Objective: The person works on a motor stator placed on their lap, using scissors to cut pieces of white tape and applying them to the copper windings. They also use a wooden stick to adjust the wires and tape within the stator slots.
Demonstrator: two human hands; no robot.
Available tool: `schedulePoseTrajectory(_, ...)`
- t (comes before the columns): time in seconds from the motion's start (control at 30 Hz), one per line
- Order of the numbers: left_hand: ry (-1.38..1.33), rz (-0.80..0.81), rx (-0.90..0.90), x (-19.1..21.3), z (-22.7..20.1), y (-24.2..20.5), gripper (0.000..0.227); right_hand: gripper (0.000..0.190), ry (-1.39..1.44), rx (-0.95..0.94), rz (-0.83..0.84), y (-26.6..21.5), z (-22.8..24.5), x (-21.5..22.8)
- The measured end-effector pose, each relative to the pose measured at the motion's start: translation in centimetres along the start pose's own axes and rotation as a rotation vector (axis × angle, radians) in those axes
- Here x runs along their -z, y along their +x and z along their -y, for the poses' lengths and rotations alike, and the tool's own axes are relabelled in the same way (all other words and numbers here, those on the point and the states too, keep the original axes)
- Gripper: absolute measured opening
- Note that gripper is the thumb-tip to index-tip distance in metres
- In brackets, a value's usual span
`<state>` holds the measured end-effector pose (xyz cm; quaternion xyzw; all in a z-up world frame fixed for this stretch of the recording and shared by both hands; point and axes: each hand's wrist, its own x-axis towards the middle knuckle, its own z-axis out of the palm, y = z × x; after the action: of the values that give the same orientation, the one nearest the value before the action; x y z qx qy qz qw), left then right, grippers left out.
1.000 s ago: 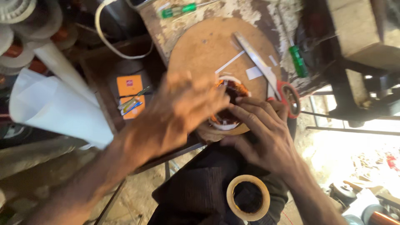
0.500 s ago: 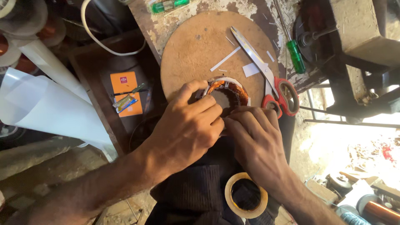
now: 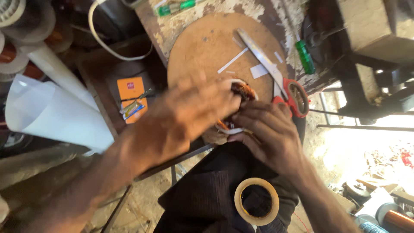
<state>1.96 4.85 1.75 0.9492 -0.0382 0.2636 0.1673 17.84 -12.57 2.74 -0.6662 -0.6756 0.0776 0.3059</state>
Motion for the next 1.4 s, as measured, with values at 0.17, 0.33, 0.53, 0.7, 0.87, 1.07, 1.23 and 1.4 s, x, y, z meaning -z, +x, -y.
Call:
schedulePoseTrajectory(0.17,-0.09,0.124,0.128,-1.0,-2.5,-2.1,0.024,0.037,-0.007,-0.041,0.018,-0.7,0.1,-0.2)
schedulePoseTrajectory(0.33,0.103,0.139,0.122,-0.5,-3.7,0.6,0.009,0.032,0.004,0.004,0.077,-0.9,-0.2,0.6)
schedulePoseTrajectory(0.53,0.049,0.038,0.121,-2.9,-3.0,-0.5,0.01,0.039,0.012,0.016,0.016,-0.5,-1.2,-0.2)
schedulePoseTrajectory(0.7,0.054,0.066,-0.135,-1.7,0.6,-0.3,0.016,0.037,-0.064,0.077,0.007,0.5,0.1,0.5)
schedulePoseTrajectory(0.87,0.068,-0.071,-0.042,0.5,1.3,0.0,0.024,0.047,-0.038,0.094,0.042,0.8,1.1,0.6)
schedulePoseTrajectory(1.07,0.022,0.114,0.108,0.0,-3.0,-1.2,0.019,0.032,-0.012,-0.018,0.026,-0.8,0.5,-0.4)
schedulePoseTrajectory(1.23,0.041,0.092,0.065,0.0,-2.9,-1.2,0.014,0.035,-0.07,0.001,0.033,-1.9,1.0,-0.3)
schedulePoseTrajectory(1.4,-0.023,0.124,-0.021,-0.2,-1.8,0.5,0.008,0.045,-0.117,0.019,-0.017,-0.9,1.3,-0.8)
